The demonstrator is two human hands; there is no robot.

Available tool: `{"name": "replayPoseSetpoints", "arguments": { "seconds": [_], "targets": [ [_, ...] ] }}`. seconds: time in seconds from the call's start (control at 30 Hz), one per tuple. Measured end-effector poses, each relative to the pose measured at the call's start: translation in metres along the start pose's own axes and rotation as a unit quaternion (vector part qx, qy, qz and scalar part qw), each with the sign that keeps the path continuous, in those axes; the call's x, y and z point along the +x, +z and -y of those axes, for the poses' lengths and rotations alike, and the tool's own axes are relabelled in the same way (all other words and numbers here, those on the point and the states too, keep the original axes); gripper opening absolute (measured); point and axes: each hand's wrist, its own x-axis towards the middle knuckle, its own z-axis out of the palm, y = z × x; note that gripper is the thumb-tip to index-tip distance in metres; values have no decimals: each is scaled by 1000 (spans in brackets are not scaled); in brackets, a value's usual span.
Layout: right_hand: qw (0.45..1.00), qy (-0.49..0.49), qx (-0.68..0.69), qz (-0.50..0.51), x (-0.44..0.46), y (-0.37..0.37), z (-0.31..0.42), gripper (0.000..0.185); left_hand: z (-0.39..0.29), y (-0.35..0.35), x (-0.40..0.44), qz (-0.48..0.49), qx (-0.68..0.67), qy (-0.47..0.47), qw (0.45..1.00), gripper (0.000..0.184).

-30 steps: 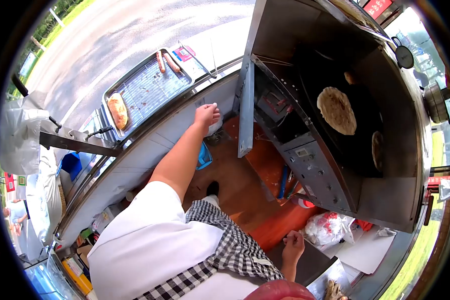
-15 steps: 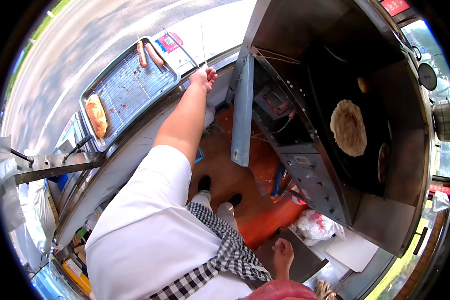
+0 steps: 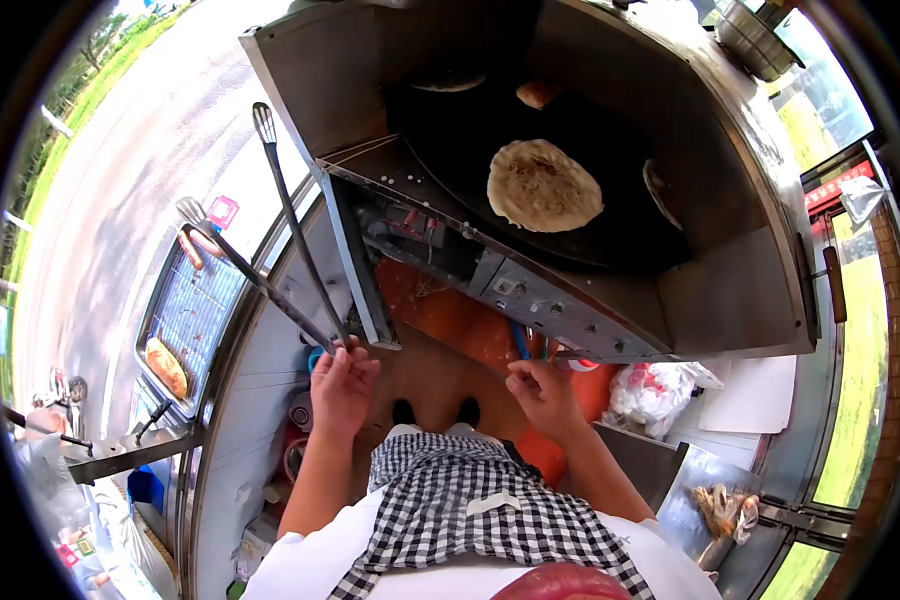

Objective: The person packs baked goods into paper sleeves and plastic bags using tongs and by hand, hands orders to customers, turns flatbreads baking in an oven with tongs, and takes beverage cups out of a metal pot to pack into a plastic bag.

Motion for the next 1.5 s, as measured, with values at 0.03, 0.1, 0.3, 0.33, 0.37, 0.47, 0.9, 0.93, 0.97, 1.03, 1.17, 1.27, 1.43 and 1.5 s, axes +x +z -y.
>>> {"name": "replayPoseSetpoints", "arguments": {
  "seconds": [0.03, 0.1, 0.3, 0.33, 0.37, 0.47, 0.9, 0.93, 0.97, 1.03, 1.17, 1.27, 1.43, 1.5],
  "targets": [
    [999, -18, 24, 25, 7, -1, 7, 35, 16, 11, -17, 14, -9, -27, 1000, 16],
    [989, -39, 122, 76, 18, 2, 24, 44, 44, 29, -41, 64, -1, -84, 994, 16],
    [894, -17, 406, 189, 38, 22, 65, 60, 71, 73, -58, 198, 29, -291, 936, 23],
    [886, 0, 427, 182, 40, 23, 68, 59, 73, 77, -55, 206, 44, -306, 928, 23],
    [877, 19, 447, 176, 41, 23, 70, 58, 73, 80, -51, 212, 59, -321, 921, 23],
    [902, 23, 416, 114, 59, 13, 64, 44, 61, 103, -41, 220, 187, -298, 910, 34],
    [871, 206, 437, -93, 181, -34, 82, 40, 4, -32, -19, 55, 508, -109, 853, 37],
    [872, 202, 435, -99, 192, -31, 84, 38, -1, -47, -20, 34, 519, -110, 847, 36],
    [859, 202, 455, -118, 201, -29, 87, 34, -6, -61, -22, 13, 530, -110, 841, 36],
    [852, 212, 463, -123, 231, -30, 77, 32, -7, -102, -25, -18, 571, -91, 816, 39],
    [859, 220, 444, -124, 291, -42, 70, 29, -6, -156, -38, -72, 581, -118, 802, 40],
    [858, 230, 435, -145, 313, -40, 82, 25, -9, -161, -53, -108, 556, -151, 810, 41],
    [848, 215, 455, -167, 315, -36, 85, 20, 2, -196, -64, -104, 587, -138, 791, 38],
    [853, 205, 451, -164, 296, -27, 84, 20, 3, -200, -67, -103, 582, -136, 795, 38]
  ]
}}
